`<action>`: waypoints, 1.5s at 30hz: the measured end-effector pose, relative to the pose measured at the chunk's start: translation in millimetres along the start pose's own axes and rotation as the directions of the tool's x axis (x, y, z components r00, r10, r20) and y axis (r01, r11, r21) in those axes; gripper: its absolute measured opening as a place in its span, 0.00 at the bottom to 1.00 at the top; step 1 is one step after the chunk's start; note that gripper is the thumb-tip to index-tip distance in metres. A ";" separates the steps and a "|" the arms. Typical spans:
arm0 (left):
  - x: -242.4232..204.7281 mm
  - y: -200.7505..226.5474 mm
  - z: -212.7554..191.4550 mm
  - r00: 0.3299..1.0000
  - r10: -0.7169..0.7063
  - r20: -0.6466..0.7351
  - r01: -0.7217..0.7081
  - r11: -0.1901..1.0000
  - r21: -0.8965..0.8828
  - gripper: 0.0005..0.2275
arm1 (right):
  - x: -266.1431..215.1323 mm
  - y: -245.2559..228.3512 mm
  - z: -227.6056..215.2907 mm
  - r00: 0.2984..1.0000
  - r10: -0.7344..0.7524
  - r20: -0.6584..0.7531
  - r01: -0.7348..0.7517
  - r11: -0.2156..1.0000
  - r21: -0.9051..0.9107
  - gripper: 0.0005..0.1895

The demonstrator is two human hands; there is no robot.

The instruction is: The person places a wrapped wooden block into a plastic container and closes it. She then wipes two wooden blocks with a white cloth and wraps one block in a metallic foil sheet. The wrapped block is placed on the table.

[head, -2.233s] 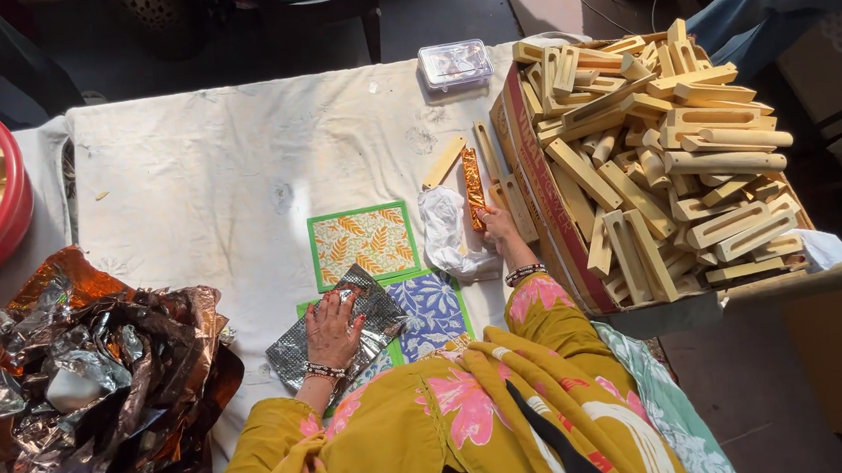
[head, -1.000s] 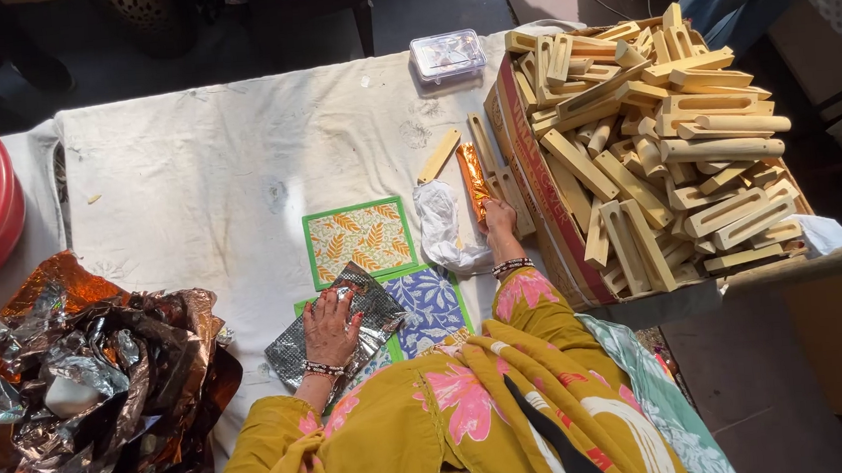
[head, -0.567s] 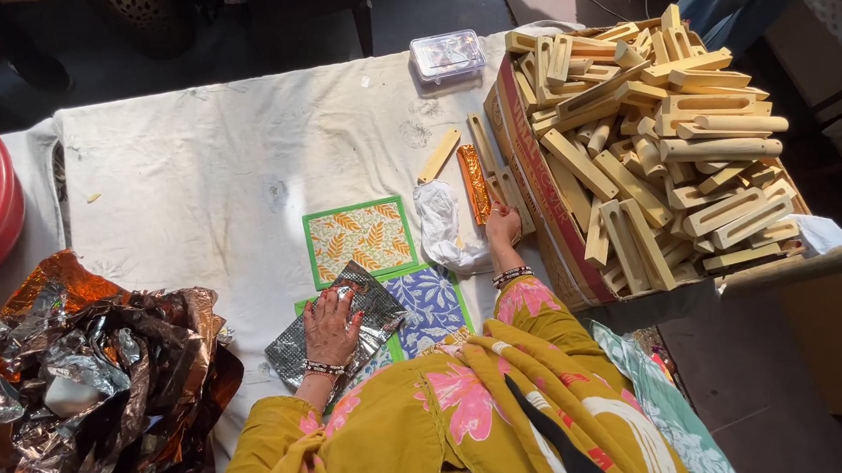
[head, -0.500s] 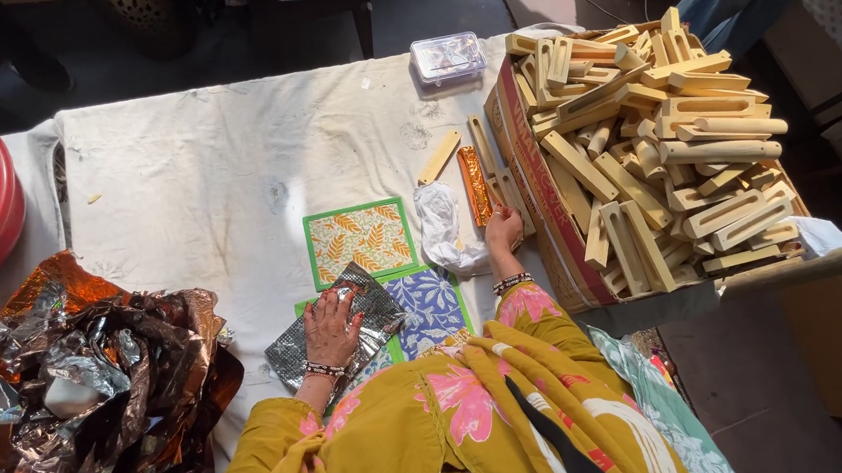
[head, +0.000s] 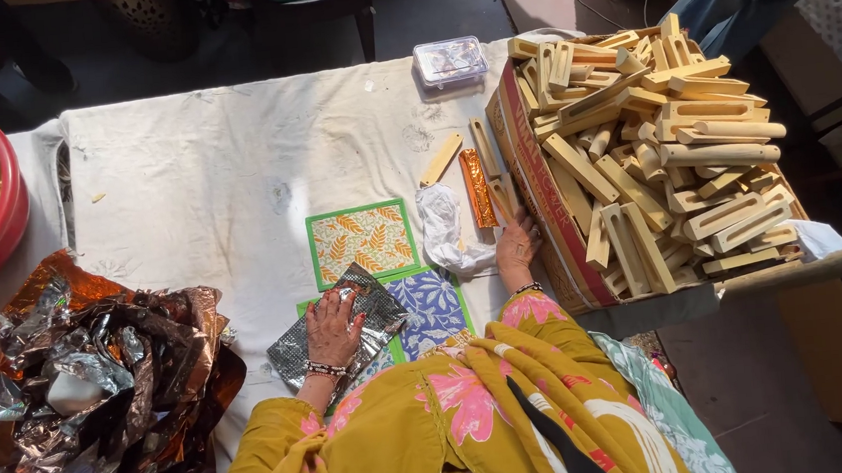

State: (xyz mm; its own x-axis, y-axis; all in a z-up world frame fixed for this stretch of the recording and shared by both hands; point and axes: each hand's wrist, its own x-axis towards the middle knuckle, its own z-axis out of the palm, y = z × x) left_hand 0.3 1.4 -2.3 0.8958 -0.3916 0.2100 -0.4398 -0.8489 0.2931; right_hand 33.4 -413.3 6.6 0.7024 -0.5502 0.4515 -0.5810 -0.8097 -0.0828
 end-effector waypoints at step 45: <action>125.4 4.4 -34.1 0.876 -0.108 0.470 0.412 -0.340 -0.845 0.26 | -10.9 -110.0 -80.5 0.397 -0.701 0.593 -0.627 0.265 0.733 0.24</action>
State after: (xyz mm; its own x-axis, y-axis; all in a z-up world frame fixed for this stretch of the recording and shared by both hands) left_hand 108.5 -39.3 57.2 0.8620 -0.4181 -0.2866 0.4650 0.4269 0.7756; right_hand 56.5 -301.8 82.3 0.9296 0.2280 -0.2897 -0.2930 -0.0198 -0.9559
